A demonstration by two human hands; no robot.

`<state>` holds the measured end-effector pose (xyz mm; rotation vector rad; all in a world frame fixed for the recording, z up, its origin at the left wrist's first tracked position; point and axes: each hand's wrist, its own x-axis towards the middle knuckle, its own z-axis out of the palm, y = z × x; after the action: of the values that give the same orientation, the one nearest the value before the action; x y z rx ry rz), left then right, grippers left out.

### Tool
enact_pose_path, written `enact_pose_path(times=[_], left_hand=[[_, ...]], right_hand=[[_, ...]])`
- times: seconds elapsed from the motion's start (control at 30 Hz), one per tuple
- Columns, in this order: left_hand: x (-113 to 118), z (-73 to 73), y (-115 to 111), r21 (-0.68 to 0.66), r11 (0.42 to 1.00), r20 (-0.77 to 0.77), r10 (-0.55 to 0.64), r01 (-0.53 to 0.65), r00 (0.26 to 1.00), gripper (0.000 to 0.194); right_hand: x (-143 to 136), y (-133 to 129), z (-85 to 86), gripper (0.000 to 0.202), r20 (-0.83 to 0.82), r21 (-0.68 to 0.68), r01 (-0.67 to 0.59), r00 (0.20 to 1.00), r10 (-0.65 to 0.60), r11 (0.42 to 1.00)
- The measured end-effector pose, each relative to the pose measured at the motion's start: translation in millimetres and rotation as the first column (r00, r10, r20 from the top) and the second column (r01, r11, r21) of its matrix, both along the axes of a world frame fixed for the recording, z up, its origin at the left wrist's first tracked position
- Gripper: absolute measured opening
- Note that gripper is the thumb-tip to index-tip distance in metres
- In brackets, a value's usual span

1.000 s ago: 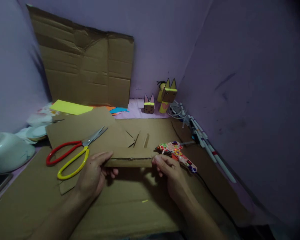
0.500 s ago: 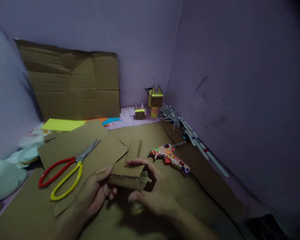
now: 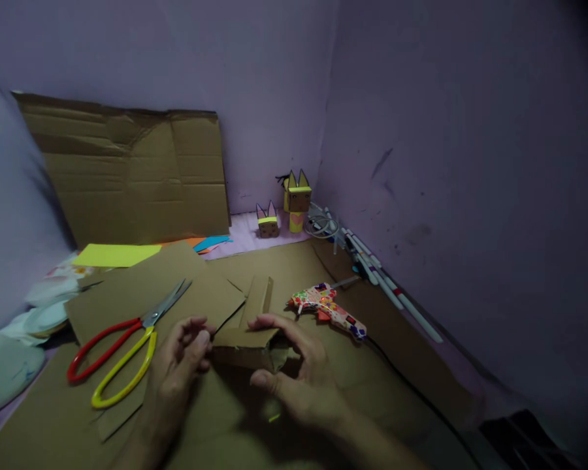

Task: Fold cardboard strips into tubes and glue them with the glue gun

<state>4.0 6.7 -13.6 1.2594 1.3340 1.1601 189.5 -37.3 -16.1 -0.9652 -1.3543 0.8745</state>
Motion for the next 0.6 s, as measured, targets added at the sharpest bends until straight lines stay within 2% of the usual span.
enact_pose_path(times=[0.07,0.13,0.2,0.27,0.33,0.4,0.43,0.47,0.5,0.53,0.6], left_hand=[[-2,-0.9,-5,0.172,0.983,-0.179,-0.037,0.068,0.983,0.040],[-1,-3.1,-10,0.271,0.936,-0.326,-0.132,0.226,0.936,0.045],[0,-6.4,-14,0.297,0.867,-0.453,-0.240,0.399,0.859,0.050],[-1,-9.4,-14,0.280,0.834,-0.523,-0.283,0.476,0.804,0.050],[-5,-9.9,-10,0.245,0.889,-0.508,-0.222,0.387,0.832,0.048],[-11,-6.9,-4,0.179,0.968,-0.394,-0.092,0.174,0.915,0.046],[-13,-4.3,-1,0.129,0.990,-0.298,-0.023,0.065,0.954,0.046],[-14,-1.4,3,0.071,0.997,-0.174,0.029,-0.017,0.984,0.045],[-14,1.5,6,0.015,0.997,-0.039,0.073,-0.072,0.997,0.045],[-13,4.2,8,-0.032,0.994,0.086,0.103,-0.100,0.991,0.045],[-11,8.1,11,-0.082,0.989,0.237,0.139,-0.123,0.961,0.048]], right_hand=[[-1,0,-0.9,0.048,-0.012,-0.010,-0.005,1.000,0.005,1.000],[-1,-1,-1.2,0.049,-0.040,-0.002,-0.036,0.999,0.036,0.999],[-1,-1,-1.3,0.055,-0.094,-0.019,-0.130,0.987,0.127,0.991],[2,-1,-0.6,0.071,-0.143,-0.060,-0.232,0.965,0.222,0.971],[7,4,2.8,0.078,-0.151,-0.104,-0.214,0.969,0.197,0.971],[11,13,10.2,0.065,-0.030,-0.197,-0.015,0.999,0.009,0.980],[12,20,15.4,0.056,0.124,-0.256,0.122,0.988,-0.093,0.959],[10,27,21.2,0.053,0.327,-0.287,0.260,0.931,-0.160,0.922],[6,35,27.1,0.052,0.547,-0.279,0.361,0.821,-0.161,0.890],[1,42,32.7,0.052,0.729,-0.240,0.430,0.672,-0.131,0.871],[-15,56,41.1,0.049,0.836,-0.210,0.462,0.542,-0.087,0.861]])
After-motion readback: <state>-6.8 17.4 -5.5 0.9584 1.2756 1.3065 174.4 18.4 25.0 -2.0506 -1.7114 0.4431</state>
